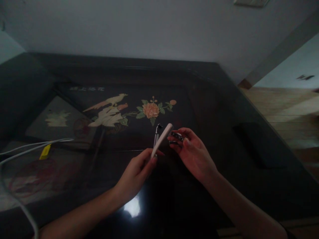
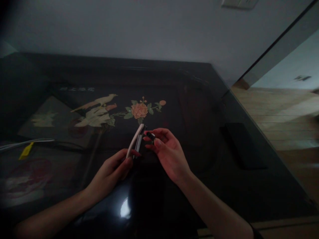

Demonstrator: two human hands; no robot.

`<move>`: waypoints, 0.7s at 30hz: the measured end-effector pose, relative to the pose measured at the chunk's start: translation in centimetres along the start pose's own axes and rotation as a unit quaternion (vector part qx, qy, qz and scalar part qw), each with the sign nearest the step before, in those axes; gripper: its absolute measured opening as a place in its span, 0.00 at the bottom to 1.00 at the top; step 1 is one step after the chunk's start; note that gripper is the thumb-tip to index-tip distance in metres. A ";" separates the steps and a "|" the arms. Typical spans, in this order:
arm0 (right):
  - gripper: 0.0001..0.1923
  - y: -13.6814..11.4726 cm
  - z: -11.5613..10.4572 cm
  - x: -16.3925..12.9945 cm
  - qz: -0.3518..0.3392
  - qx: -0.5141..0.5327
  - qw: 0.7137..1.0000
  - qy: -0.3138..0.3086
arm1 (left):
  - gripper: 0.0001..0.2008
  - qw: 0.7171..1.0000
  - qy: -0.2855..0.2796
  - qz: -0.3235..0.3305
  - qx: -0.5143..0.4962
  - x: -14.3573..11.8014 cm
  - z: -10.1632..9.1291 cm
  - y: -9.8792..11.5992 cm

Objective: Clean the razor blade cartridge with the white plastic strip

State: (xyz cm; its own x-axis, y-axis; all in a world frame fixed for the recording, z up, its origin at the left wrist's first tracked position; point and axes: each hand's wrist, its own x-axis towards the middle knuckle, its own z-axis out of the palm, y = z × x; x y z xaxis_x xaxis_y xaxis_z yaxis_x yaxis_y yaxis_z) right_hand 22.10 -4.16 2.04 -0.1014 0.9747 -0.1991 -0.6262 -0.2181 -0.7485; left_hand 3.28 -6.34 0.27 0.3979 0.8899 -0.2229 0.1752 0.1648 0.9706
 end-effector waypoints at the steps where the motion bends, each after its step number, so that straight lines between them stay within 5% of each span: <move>1: 0.14 0.1 0.0 0.0 -0.007 0.003 1.000 0.007 | 0.18 1.000 -0.004 -0.002 -0.005 0.0 0.1 -0.1; 9: 0.14 0.7 -0.1 0.1 -0.028 0.009 0.999 0.021 | 0.28 0.999 -0.031 0.009 -0.035 0.0 0.0 -0.7; 21: 0.14 0.9 -0.3 0.1 -0.040 -0.015 0.999 0.027 | 0.26 0.996 -0.004 0.060 0.058 0.2 -0.3 -0.5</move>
State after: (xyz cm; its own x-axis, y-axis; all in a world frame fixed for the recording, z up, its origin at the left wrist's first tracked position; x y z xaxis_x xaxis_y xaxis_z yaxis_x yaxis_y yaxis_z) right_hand 21.79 -4.30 1.17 -0.0086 0.9852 -0.1714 -0.6074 -0.1413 -0.7817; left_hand 3.00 -6.17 -0.27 0.4294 0.8968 -0.1068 0.2286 0.0065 0.9735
